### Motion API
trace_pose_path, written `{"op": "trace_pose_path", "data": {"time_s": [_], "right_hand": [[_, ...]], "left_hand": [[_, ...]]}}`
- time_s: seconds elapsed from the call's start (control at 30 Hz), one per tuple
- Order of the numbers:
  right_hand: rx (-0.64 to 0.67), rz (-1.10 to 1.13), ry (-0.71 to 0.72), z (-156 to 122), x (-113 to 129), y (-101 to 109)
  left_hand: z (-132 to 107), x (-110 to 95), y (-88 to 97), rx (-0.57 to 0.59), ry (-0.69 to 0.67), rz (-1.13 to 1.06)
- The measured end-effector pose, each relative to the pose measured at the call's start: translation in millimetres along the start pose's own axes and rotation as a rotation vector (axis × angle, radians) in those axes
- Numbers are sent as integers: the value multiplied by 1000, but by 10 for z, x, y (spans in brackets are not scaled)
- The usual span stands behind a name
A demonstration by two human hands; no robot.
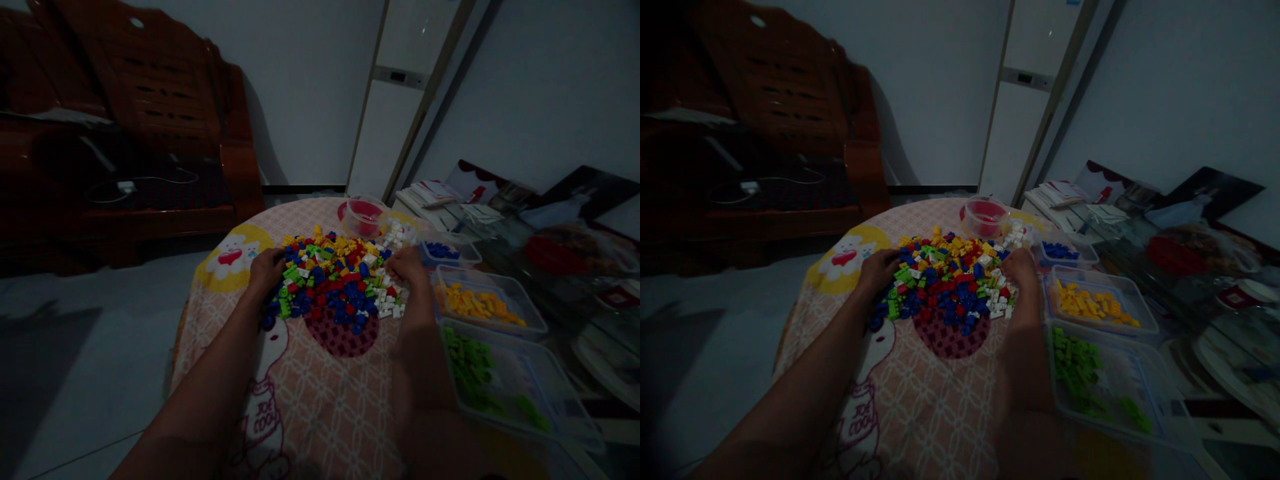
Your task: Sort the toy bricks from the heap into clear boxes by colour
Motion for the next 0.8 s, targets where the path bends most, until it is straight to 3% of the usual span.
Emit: {"op": "trace_pose_path", "data": {"time_s": [0.13,0.33,0.57,0.8], "right_hand": [[71,63,-111,-14,6,4],[130,130,62,-114,207,50],[309,81,171,-220,506,-134],[171,72,172,-215,491,-80]], "left_hand": [[-4,-12,8,5,4,4],[-10,-30,13,-2,7,-4],[-5,-18,8,-11,2,0],[-12,-63,24,14,36,-2]]}}
Point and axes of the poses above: each hand's wrist, its own z-axis towards the middle knuckle, its own y-axis out of the back of the hand, x = y × z, the point moved 1 cm from there along z, towards the middle knuckle, and after that the axes turned 13 degrees about -z, right-handed, at the moved point
